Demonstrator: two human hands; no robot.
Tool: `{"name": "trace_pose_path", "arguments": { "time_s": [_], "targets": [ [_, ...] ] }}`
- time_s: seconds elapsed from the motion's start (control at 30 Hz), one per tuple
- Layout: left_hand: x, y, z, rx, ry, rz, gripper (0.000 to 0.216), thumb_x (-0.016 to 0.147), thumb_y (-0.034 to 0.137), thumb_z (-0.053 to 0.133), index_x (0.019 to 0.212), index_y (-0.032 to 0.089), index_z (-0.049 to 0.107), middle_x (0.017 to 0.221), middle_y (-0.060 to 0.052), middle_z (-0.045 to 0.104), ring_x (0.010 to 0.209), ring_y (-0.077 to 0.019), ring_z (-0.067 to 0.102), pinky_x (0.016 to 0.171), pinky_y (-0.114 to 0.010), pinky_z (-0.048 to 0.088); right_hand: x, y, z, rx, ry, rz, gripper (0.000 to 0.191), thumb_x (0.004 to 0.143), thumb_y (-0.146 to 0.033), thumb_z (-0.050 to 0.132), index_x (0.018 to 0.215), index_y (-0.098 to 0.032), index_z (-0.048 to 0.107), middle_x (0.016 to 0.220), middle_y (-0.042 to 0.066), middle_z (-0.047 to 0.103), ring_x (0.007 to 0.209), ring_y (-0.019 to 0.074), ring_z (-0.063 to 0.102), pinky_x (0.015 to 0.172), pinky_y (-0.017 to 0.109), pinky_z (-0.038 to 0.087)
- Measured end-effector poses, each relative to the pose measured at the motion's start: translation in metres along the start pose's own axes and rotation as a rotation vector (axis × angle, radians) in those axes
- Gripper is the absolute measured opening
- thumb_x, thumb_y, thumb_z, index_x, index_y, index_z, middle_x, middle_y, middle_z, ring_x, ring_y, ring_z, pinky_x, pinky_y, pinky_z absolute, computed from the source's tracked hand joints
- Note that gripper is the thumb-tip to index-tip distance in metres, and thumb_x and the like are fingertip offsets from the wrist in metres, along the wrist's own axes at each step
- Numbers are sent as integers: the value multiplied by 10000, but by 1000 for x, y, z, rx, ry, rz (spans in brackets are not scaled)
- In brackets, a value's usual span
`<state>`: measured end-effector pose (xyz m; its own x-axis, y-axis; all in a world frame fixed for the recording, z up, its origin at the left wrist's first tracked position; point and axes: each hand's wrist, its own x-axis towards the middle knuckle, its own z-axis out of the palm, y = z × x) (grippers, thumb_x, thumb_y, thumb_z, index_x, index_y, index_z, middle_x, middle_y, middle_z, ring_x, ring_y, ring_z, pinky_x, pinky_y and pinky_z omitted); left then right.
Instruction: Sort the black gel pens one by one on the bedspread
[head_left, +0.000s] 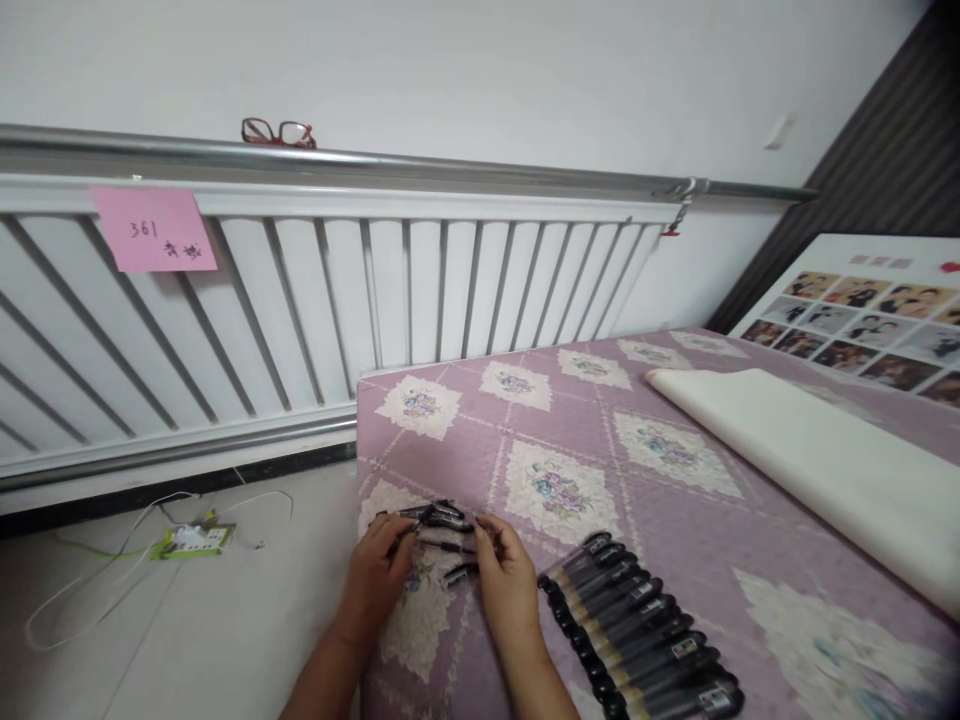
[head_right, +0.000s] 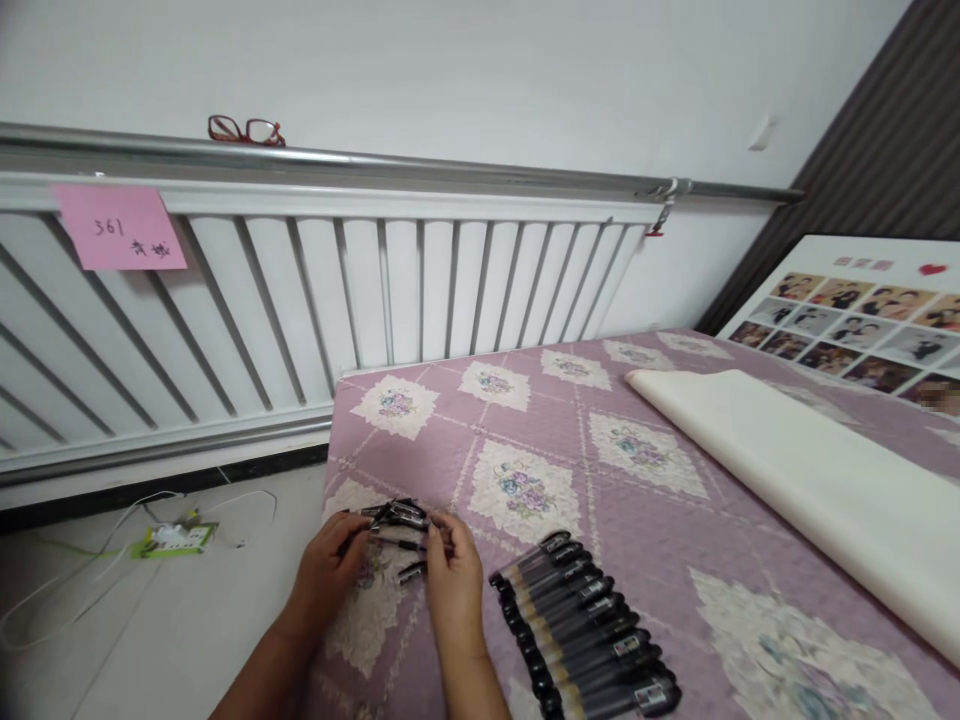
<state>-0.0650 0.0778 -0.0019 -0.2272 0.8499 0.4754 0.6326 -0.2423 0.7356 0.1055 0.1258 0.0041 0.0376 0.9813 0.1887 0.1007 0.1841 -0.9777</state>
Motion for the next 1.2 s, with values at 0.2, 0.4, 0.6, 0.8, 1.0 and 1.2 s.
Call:
{"name": "trace_pose_path", "arguments": {
  "time_s": [0.2, 0.4, 0.6, 0.8, 1.0, 1.2],
  "targets": [
    [2, 29, 8, -49, -112, -86, 204, 884, 267, 448, 936, 221, 639, 924, -55, 662, 884, -192, 607, 796, -332, 496, 5, -4, -16, 25, 42, 64, 293, 719, -418, 640, 887, -183, 686, 868, 72, 723, 821, 224, 660, 772, 339, 512],
    [9, 29, 12, -46, -200, -122, 199, 877, 261, 453, 954, 239, 635, 971, -40, 673, 920, -191, 612, 826, -330, 486, 8, -12, -25, 109, -4, 170, 328, 728, -476, 651, 910, -204, 677, 882, 56, 718, 830, 211, 650, 740, 294, 505],
    [10, 30, 11, 9, -252, -88, 216, 880, 249, 466, 978, 272, 657, 951, -17, 684, 909, -184, 616, 829, -327, 462, 3, -21, -26, 147, -105, 224, 340, 780, -542, 588, 773, -210, 661, 612, -9, 605, 576, 145, 549, 566, 235, 453],
    [9, 30, 5, 183, -313, -46, 198, 876, 323, 515, 994, 334, 673, 930, 5, 686, 900, -203, 613, 800, -350, 423, 1, -22, -20, 203, -194, 299, 340, 703, -538, 670, 815, -217, 670, 751, 16, 668, 664, 169, 595, 603, 253, 474],
    [6, 31, -1, 328, -234, -55, 144, 841, 312, 560, 903, 323, 690, 852, 8, 672, 852, -199, 598, 832, -376, 361, 1, -18, -19, 189, -207, 282, 321, 675, -487, 713, 839, -213, 676, 801, 29, 690, 732, 188, 611, 664, 271, 477],
    [8, 33, -9, 379, -273, -53, 139, 838, 295, 567, 904, 314, 687, 867, 0, 678, 870, -199, 592, 825, -387, 317, 1, -25, -20, 178, -226, 294, 304, 681, -473, 721, 826, -209, 682, 805, 21, 693, 774, 190, 619, 726, 271, 474]
  ]
}}
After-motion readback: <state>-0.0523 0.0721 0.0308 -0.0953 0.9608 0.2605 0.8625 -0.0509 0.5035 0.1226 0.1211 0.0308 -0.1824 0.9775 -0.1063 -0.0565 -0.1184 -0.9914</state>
